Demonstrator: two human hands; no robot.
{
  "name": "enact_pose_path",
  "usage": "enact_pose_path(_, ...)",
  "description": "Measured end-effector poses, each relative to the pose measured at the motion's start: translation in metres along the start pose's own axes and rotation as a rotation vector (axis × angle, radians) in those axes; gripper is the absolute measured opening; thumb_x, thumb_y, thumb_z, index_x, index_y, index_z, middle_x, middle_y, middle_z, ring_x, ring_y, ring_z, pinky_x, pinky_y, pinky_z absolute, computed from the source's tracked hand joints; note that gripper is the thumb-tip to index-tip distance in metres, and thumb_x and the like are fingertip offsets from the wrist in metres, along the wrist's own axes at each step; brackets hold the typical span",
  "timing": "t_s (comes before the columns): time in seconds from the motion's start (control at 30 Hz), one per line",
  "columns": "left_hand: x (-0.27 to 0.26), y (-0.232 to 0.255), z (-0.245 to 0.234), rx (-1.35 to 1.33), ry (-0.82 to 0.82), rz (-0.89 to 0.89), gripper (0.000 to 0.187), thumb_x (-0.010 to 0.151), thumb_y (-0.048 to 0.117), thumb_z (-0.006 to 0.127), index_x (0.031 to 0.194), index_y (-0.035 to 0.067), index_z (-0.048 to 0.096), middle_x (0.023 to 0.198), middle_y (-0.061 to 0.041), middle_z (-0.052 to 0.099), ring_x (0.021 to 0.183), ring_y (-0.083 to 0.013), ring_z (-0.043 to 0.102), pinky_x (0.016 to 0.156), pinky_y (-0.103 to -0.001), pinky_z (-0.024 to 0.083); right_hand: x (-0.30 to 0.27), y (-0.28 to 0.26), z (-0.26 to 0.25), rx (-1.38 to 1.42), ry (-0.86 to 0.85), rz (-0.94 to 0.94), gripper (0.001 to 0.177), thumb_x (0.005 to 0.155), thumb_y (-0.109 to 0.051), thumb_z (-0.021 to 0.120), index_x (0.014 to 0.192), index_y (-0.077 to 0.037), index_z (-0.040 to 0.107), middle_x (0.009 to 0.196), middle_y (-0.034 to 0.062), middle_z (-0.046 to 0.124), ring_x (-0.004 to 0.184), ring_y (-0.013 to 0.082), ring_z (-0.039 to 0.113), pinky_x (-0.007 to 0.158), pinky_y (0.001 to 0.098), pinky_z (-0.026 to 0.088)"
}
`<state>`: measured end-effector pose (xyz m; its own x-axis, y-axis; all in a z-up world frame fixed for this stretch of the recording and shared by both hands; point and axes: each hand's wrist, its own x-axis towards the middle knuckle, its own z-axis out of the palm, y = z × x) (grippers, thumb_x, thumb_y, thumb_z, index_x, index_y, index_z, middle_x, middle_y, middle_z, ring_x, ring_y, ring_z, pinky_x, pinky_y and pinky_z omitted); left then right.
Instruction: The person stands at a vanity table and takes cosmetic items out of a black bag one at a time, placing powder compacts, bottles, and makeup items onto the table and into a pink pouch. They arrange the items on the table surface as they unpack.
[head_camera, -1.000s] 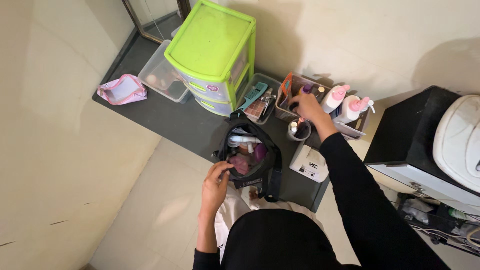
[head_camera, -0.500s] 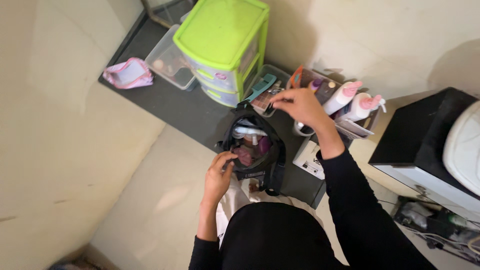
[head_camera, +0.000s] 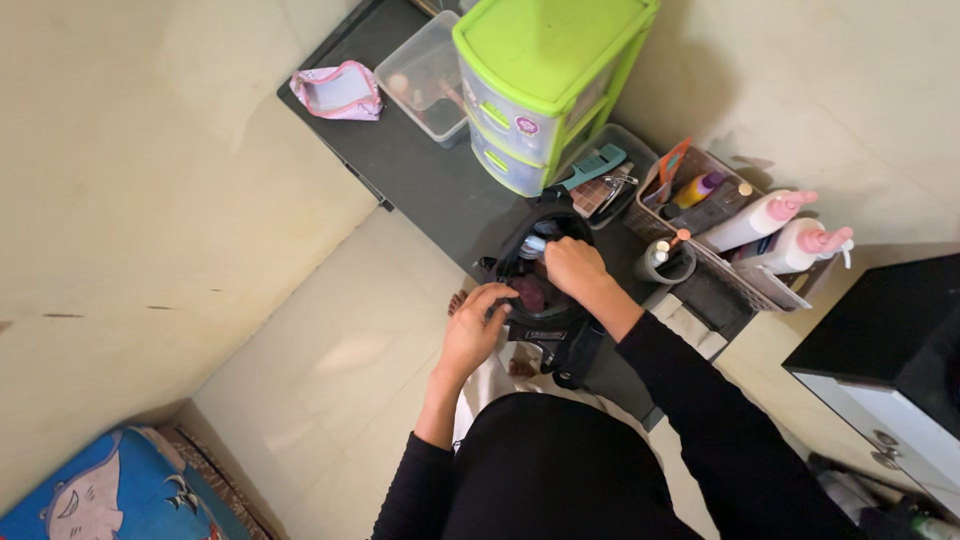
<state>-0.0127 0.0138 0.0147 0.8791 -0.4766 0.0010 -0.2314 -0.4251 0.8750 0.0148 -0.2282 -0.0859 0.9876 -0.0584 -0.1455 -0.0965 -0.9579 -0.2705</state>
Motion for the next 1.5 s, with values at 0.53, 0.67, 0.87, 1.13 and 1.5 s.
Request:
enact_pose_path(0.53, -0.002, 0.001, -0.004, 0.005, -0.025, -0.012, 0.023, 0.093, 0.014, 0.065, 0.114, 0.017, 0.072, 0.129, -0.005, 0.069, 0.099, -0.0297, 0.072, 0.085, -0.038, 0.056, -0.025, -0.019, -0.03, 0.046, 0.071, 0.107, 0.022, 0.082, -0.016, 0.067, 0.103, -0.013, 0.075, 0.09, 0.0184, 0.074, 0.081, 0.0413, 0.072, 0.072, 0.0519, 0.058)
enact_pose_path(0.67, 0.001, 0.001, -0.003, 0.012, -0.008, 0.046, 0.022, 0.093, 0.014, 0.065, 0.113, 0.017, 0.072, 0.13, -0.005, 0.069, 0.107, -0.0308, 0.071, 0.088, -0.038, 0.055, -0.038, -0.019, -0.049, 0.126, 0.117, 0.081, 0.023, 0.079, -0.021, 0.073, 0.101, -0.015, 0.074, 0.093, 0.0143, 0.074, 0.083, 0.0387, 0.072, 0.074, 0.0499, 0.058)
enact_pose_path(0.87, -0.001, -0.001, -0.005, 0.001, -0.005, 0.014, 0.02, 0.093, 0.015, 0.065, 0.112, 0.016, 0.072, 0.129, -0.004, 0.07, 0.107, -0.0302, 0.071, 0.089, -0.038, 0.055, -0.041, -0.022, -0.051, 0.118, 0.162, -0.013, 0.029, 0.075, -0.015, 0.073, 0.104, -0.017, 0.073, 0.097, 0.0083, 0.073, 0.088, 0.0352, 0.071, 0.073, 0.0475, 0.057)
enact_pose_path(1.13, -0.004, 0.003, -0.008, 0.011, -0.012, -0.014, 0.019, 0.094, 0.018, 0.066, 0.112, 0.016, 0.072, 0.127, -0.004, 0.07, 0.101, -0.0291, 0.072, 0.085, -0.037, 0.056, -0.043, -0.017, -0.056, 0.399, 0.167, -0.249, 0.023, 0.08, -0.001, 0.071, 0.097, -0.016, 0.075, 0.099, 0.005, 0.075, 0.096, 0.0286, 0.071, 0.08, 0.0392, 0.056)
enact_pose_path(1.5, 0.0, -0.003, -0.002, 0.006, 0.021, 0.059, 0.019, 0.094, 0.016, 0.068, 0.113, 0.016, 0.071, 0.127, -0.006, 0.07, 0.101, -0.029, 0.072, 0.083, -0.037, 0.056, -0.062, -0.005, -0.092, 1.466, 0.056, -0.11, 0.039, 0.096, -0.004, 0.067, 0.134, -0.001, 0.059, 0.118, 0.0089, 0.073, 0.109, 0.0183, 0.069, 0.093, 0.0339, 0.057)
